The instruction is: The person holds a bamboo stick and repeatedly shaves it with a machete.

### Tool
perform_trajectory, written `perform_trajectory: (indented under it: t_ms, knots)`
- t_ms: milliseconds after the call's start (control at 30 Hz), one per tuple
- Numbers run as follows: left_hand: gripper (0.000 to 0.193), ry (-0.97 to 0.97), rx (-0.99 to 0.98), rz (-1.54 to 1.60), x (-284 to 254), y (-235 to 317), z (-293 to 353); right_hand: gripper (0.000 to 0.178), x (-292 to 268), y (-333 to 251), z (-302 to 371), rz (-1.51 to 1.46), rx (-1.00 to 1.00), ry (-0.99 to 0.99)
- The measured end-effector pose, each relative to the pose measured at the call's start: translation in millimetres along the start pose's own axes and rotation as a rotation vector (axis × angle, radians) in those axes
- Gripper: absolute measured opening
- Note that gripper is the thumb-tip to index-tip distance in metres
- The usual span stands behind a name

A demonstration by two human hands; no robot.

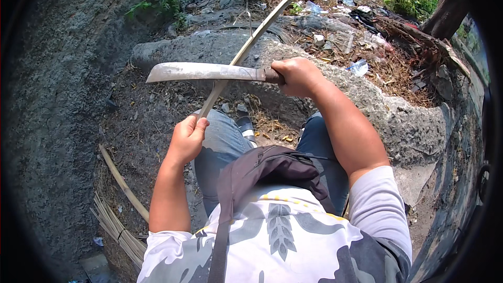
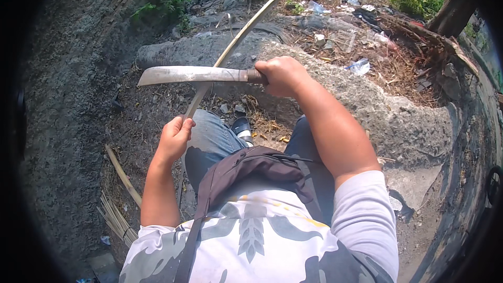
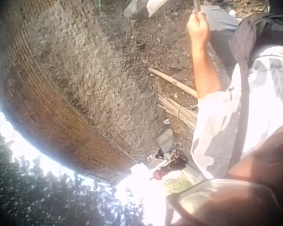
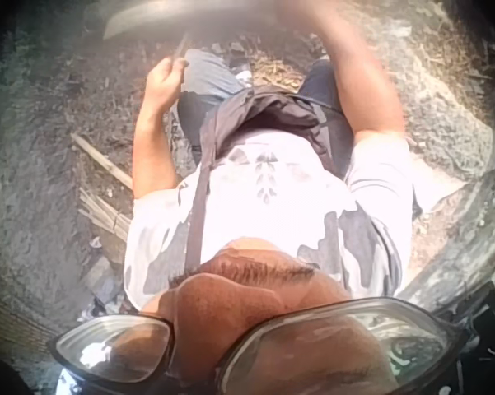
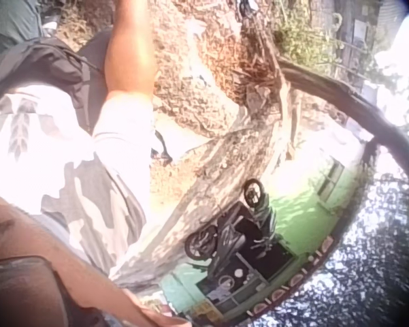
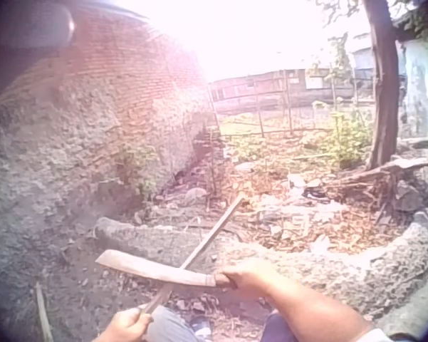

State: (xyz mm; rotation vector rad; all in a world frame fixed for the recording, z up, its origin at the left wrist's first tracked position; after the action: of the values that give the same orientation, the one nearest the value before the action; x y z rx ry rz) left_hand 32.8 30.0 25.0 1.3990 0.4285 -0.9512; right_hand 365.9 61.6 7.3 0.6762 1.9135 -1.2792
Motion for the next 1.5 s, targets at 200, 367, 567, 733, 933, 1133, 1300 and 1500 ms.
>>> perform_trajectory:
  t_ms: [200, 367, 567, 733, 933, 1133, 1300, 1500]
  knots:
    - [0.030, -0.002, 0.028, 0.004, -9, -5, 10, 0.017, -27, 46, 9, -0.089, 0.200, 0.136]
    - [0.030, 0.000, -0.001, -0.037, -16, -15, 8, 0.024, -23, 50, 12, -0.025, 0.303, 0.130]
    - [0.031, -0.018, 0.052, -0.018, 13, 7, 1, 0.025, 1, -4, 1, 0.014, -0.018, -0.015]
    - [0.028, -0.045, 0.013, 0.055, -6, -23, 11, 0.025, -33, 62, 12, -0.166, 0.414, 0.151]
    - [0.027, -0.065, -0.050, 0.036, -1, -22, 11, 0.024, -23, 58, 13, -0.091, 0.321, 0.160]
    - [0.030, -0.077, -0.035, 0.039, -7, -17, 5, 0.024, -11, 6, 1, 0.038, 0.105, -0.050]
    - [0.036, -0.046, -0.024, -0.035, -55, -44, 21, 0.020, -38, 80, 19, -0.102, 0.407, 0.208]
    - [0.036, -0.010, -0.040, -0.045, -52, -62, 24, 0.020, -21, 46, 9, -0.027, 0.307, 0.133]
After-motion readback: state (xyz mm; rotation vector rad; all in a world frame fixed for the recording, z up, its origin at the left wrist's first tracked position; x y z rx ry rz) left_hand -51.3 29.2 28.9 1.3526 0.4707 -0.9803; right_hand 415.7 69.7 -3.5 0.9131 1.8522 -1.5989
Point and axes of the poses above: each hand's wrist, its own z-axis away from the middle knuckle, its own x-axis out of the palm, y = z × x, the point moved 6 cm from there along -z, towards the middle knuckle, and after that the axes turned 12 degrees about -z, right-handed, at the moved point
